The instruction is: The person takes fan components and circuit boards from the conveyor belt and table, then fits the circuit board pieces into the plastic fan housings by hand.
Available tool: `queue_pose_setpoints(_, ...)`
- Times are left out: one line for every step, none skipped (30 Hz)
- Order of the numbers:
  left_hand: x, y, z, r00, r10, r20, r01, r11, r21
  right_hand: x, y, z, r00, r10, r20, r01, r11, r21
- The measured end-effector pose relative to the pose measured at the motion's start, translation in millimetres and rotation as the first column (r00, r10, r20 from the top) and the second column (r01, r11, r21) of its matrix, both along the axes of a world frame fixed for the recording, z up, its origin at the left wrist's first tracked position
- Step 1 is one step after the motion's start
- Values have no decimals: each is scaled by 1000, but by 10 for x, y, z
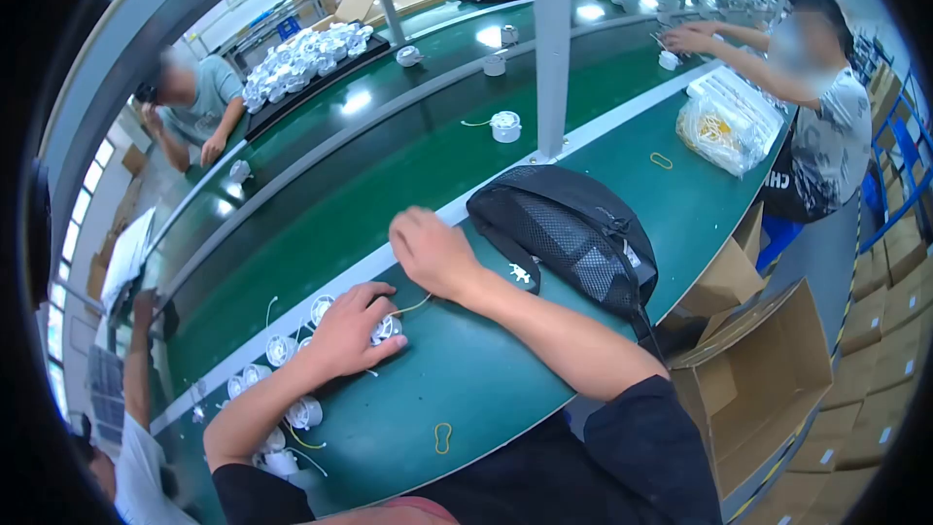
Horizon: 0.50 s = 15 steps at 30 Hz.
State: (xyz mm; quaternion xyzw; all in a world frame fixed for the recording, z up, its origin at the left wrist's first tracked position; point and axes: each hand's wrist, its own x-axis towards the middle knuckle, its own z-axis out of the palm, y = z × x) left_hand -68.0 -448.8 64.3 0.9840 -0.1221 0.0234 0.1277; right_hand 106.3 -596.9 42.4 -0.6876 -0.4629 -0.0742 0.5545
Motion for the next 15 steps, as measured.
queue_pose_setpoints(10, 19, 21, 1000, -16, -10, 16, 1000, 18, 35, 73, -303, 989, -53, 137, 67, 993, -94)
queue_pose_setpoints(-16, 32, 19, 1000, -13, -24, 12, 1000, -18, 17, 108, -454, 959, -93, 268, 146, 972, -185)
queue_pose_setpoints(-1, 40, 24, 1000, -8, -28, 6, 998, -57, 49, 130, -439, 959, -110, 262, 160, 971, -176)
queue_pose_setpoints(44, 39, 39, 1000, 0, -30, -3, 995, -101, 102, 151, -415, 969, -61, 241, 118, 966, -231)
queue_pose_setpoints(92, 18, 72, 999, -4, -43, -1, 995, -100, 118, 166, -409, 978, -2, 207, 63, 955, -290)
queue_pose_setpoints(153, -14, 135, 1000, 5, 14, -3, 989, -146, 101, 177, -420, 984, 65, 163, -4, 937, -349)
queue_pose_setpoints(243, -43, 219, 997, 23, 78, -8, 982, -191, 105, 175, -413, 986, 75, 151, -18, 937, -350)
queue_pose_setpoints(337, -71, 309, 988, 52, 145, -17, 972, -234, 131, 156, -387, 988, 60, 140, -6, 935, -355)
queue_pose_setpoints(438, -123, 390, 971, 12, 240, 44, 973, -225, 140, 145, -377, 990, 58, 132, -6, 932, -362)
queue_pose_setpoints(541, -212, 507, 943, -12, 331, 85, 975, -207, 119, 162, -389, 990, 74, 123, -24, 930, -368)
queue_pose_setpoints(642, -346, 694, 871, -108, 479, 210, 964, -164, 125, 174, -422, 961, 114, 252, -45, 963, -267)
queue_pose_setpoints(736, -432, 911, 771, -262, 580, 334, 942, -18, 159, 191, -451, 914, 142, 379, -88, 984, -156)
queue_pose_setpoints(797, -573, 1085, 627, -306, 717, 414, 910, 27, 162, 200, -477, 898, 209, 388, -159, 975, -156)
queue_pose_setpoints(831, -748, 1218, 491, -302, 817, 519, 855, 4, 152, 165, -507, 924, 188, 333, -140, 977, -164)
queue_pose_setpoints(847, -881, 1349, 336, -284, 898, 623, 782, 14, 145, 141, -508, 947, 160, 279, -113, 978, -176)
